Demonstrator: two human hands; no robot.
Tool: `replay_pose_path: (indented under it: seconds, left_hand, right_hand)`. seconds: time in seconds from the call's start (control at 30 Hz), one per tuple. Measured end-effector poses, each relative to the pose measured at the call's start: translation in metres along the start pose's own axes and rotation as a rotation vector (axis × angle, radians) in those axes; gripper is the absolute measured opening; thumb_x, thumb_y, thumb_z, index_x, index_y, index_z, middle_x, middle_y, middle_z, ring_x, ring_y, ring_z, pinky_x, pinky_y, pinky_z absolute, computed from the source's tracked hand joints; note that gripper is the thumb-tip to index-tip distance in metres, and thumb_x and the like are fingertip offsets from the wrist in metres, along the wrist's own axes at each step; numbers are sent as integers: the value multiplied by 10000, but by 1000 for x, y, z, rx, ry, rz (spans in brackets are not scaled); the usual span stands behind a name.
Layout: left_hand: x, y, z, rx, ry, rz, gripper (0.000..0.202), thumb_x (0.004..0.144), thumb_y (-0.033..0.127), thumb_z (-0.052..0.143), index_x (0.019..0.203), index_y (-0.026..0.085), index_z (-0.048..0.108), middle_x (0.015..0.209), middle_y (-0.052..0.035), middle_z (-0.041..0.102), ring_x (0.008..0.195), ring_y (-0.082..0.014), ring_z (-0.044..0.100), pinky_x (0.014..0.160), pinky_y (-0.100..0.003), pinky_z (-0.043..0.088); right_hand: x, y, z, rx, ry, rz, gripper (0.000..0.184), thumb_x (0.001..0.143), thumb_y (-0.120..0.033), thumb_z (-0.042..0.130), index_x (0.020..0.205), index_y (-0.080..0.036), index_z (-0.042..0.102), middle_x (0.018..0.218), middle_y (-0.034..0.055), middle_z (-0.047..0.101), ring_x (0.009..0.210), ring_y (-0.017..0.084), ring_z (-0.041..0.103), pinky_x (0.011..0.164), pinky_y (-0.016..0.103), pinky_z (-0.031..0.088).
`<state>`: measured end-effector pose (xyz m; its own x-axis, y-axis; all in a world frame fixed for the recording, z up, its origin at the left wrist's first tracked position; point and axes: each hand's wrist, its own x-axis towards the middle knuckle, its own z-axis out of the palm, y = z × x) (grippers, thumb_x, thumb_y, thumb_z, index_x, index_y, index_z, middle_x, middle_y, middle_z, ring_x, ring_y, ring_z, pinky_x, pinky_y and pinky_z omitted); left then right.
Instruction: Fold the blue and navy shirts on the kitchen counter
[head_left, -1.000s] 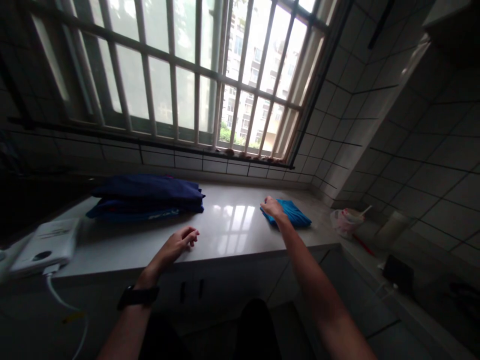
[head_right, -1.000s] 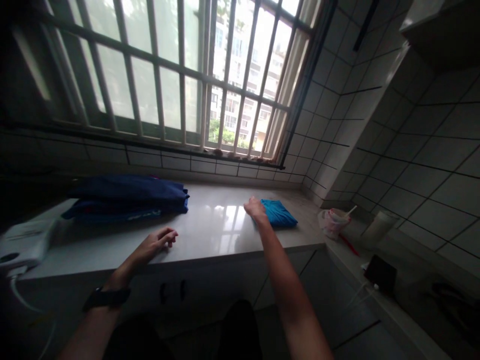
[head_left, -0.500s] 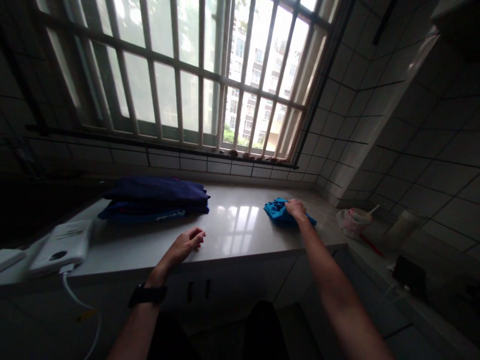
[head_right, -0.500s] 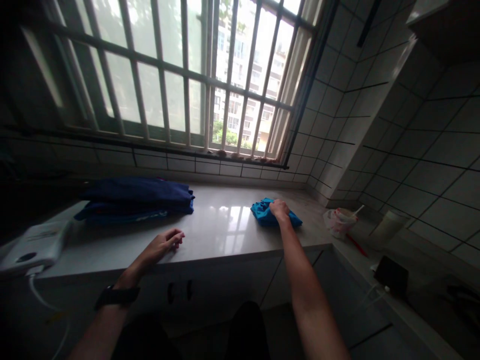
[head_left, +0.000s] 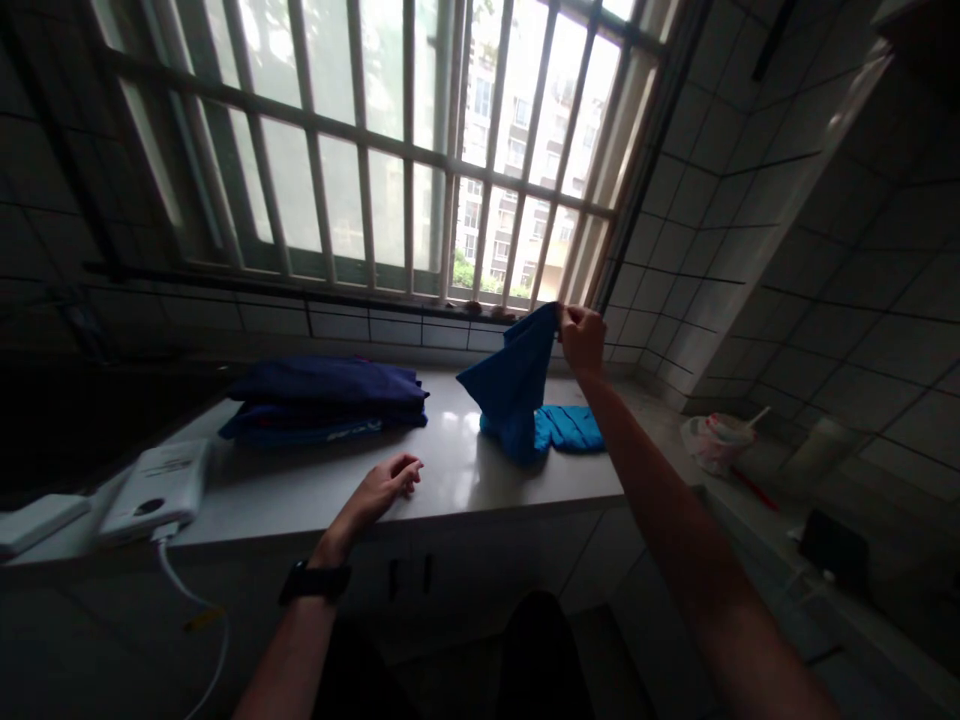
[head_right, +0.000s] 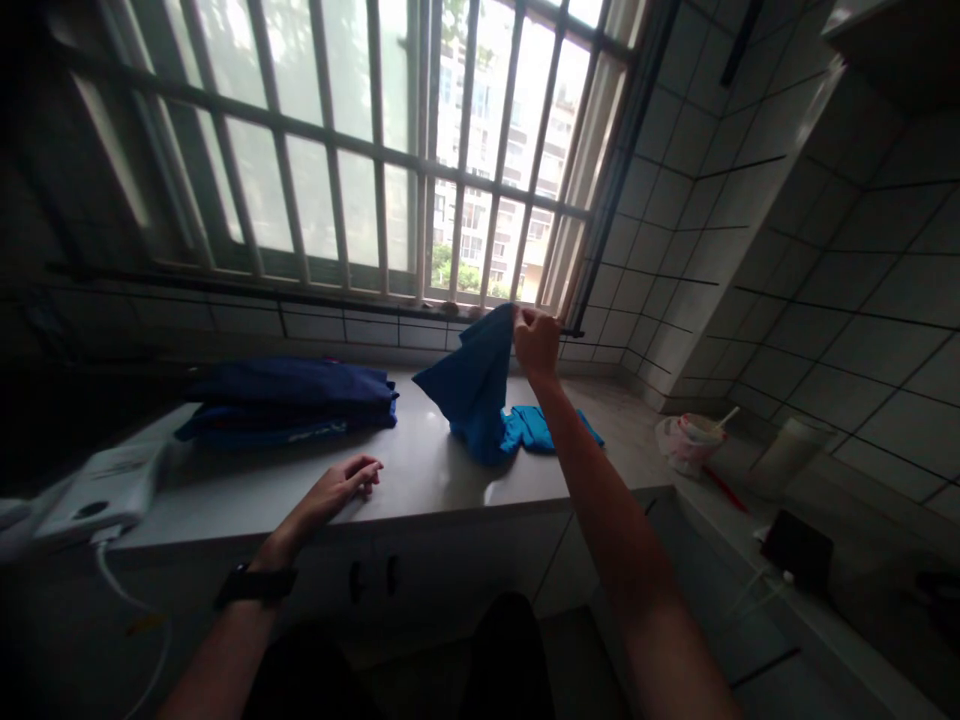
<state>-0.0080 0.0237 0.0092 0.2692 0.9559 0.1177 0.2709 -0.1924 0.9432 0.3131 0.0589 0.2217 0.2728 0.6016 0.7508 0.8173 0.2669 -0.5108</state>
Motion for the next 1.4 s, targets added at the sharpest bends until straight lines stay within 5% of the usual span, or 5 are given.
replay_pose_path:
  seconds: [0.1,0.27,0.77,1.0,1.4]
  left_hand:
    - [-1,1,0,-38,-10,2,586,727,623,627,1073,151,638,826,-57,709,677,-227,683,701,-369,527]
    - [-2,-3,0,-95,-44,-16,767,748,623,643,1309,108,551,949,-121,759,788,-275,740,775,-418,552]
    - [1,-10,2,-93,-27,16,655,768,566,645,1250,123,615,911,-86,755,765,-243,734,780,-404,562]
    - [-1,-7,1,-88,-29,11,623,791,542,631,1254,124,623,963,-99,760,806,-242,733,794,-395,562]
    - [-4,-4,0,-70,-104,17,580,780,552,671,1201,153,661,987,-97,761,866,-252,726,811,-386,561]
  right_hand:
    - [-8,-14,6,154,26,14,439,989,-458,431,779,-170,687,704,55,676,732,182,664,663,283,472]
    - [-30,-32,13,405,-491,87,500,869,-626,579,617,-195,581,509,4,581,466,146,575,488,256,438]
    - [-54,-7,38,477,-863,236,276,697,-325,783,744,-200,541,658,-53,570,592,115,527,596,239,449]
    - [-88,33,74,-64,-770,5,453,682,-10,540,1086,-206,601,949,34,696,873,196,642,721,252,472]
    - [-178,84,98,-187,-527,147,261,961,-168,385,1144,-142,568,1148,169,674,1059,228,647,901,287,467]
